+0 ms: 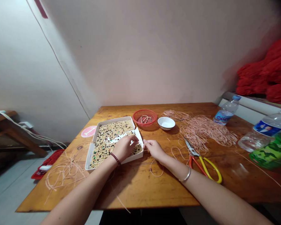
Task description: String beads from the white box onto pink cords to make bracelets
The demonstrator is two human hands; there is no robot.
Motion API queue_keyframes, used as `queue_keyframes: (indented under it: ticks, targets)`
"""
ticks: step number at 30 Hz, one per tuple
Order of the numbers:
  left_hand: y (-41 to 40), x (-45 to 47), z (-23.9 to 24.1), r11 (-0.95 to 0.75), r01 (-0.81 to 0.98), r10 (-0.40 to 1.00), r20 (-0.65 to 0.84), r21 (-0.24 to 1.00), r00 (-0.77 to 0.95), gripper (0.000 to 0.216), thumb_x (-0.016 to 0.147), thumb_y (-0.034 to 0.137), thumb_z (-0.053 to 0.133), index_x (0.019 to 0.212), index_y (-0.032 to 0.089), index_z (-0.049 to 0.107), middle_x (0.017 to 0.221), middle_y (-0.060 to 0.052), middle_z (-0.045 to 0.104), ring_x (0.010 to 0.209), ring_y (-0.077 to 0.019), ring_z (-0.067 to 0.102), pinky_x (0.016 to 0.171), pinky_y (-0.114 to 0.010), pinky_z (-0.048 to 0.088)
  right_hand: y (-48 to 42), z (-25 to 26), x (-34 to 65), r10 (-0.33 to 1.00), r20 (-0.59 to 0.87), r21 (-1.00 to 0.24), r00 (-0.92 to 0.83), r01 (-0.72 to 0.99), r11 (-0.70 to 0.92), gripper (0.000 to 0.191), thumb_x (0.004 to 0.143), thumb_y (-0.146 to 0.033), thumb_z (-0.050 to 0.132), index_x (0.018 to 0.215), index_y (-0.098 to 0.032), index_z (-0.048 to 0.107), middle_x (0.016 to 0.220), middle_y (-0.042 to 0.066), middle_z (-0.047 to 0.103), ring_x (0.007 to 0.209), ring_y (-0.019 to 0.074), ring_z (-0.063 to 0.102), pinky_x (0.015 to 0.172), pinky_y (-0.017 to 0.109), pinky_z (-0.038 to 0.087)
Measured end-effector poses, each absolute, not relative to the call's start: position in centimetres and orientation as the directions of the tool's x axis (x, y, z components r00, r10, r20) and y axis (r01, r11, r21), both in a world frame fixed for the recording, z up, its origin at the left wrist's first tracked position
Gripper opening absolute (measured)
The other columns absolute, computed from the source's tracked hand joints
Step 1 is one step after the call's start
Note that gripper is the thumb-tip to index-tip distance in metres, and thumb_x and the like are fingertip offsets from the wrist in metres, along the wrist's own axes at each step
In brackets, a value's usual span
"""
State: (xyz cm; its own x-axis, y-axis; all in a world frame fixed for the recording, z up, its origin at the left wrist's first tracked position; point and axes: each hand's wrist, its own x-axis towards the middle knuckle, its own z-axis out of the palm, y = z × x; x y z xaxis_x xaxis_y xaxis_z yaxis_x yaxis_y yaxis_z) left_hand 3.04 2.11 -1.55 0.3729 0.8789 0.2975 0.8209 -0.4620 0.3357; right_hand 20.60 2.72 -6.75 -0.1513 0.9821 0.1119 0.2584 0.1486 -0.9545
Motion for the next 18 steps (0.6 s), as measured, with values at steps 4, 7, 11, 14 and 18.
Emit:
queue_keyframes:
  ticks: [4,7,11,14,18]
  targets:
    - [2.07,3.30,-1.46,-0.493,0.809,0.863,0.296,0.321,0.409,0.016,0.088,0.032,0.052,0.088,0.022,0.065,0.086,-0.003,0.068,0.082,-0.0186,0.061,0.072,-0.028,0.044,2.88,-7.10,20.50,0.976,0.129,-0.969,-0.176,0.186,0.162,0.039,0.082,-0.046,0.049,0.075,-0.015,0.072,0.081,0.009,0.072,0.079,0.0224,0.063,0.076,0.033,0.044]
    - [1.97,3.47,-1.34,-0.486,0.817,0.867,0.292,0.311,0.404,0.017,0.088,0.034,0.052,0.088,0.023,0.065,0.086,-0.003,0.068,0.082,-0.0188,0.060,0.071,-0.028,0.043,2.94,-7.20,20.40,0.974,0.138,-0.978,-0.179,0.132,0.163,0.034,0.081,-0.041,0.051,0.080,-0.015,0.072,0.083,0.009,0.071,0.082,0.0231,0.063,0.077,0.034,0.045]
    - [1.74,3.55,-1.27,-0.488,0.828,0.862,0.300,0.275,0.408,0.016,0.089,0.030,0.050,0.088,0.023,0.064,0.084,-0.003,0.067,0.082,-0.0189,0.059,0.070,-0.027,0.042,2.81,-6.92,20.32,0.983,0.087,-0.990,-0.159,0.100,0.104,0.028,0.079,-0.035,0.047,0.081,-0.015,0.067,0.060,0.001,0.058,0.061,0.0158,0.053,0.061,0.026,0.041]
    - [1.65,3.46,-1.44,-0.464,0.848,0.875,0.283,0.255,0.393,0.018,0.089,0.029,0.049,0.087,0.022,0.065,0.083,-0.004,0.067,0.083,-0.0191,0.060,0.069,-0.027,0.042,2.61,-6.50,20.46,0.983,0.069,-0.989,-0.170,0.116,0.090,0.023,0.078,-0.032,0.044,0.068,-0.018,0.059,0.050,-0.004,0.043,0.051,0.0122,0.041,0.052,0.023,0.032]
    - [1.73,3.36,-1.54,-0.434,0.865,0.892,0.258,0.253,0.371,0.018,0.089,0.030,0.049,0.087,0.021,0.065,0.083,-0.005,0.067,0.082,-0.0198,0.060,0.068,-0.028,0.042,2.58,-6.38,20.56,0.980,0.115,-0.976,-0.160,0.167,0.142,0.033,0.079,-0.040,0.043,0.053,-0.019,0.044,0.051,-0.003,0.039,0.052,0.0111,0.037,0.053,0.023,0.031]
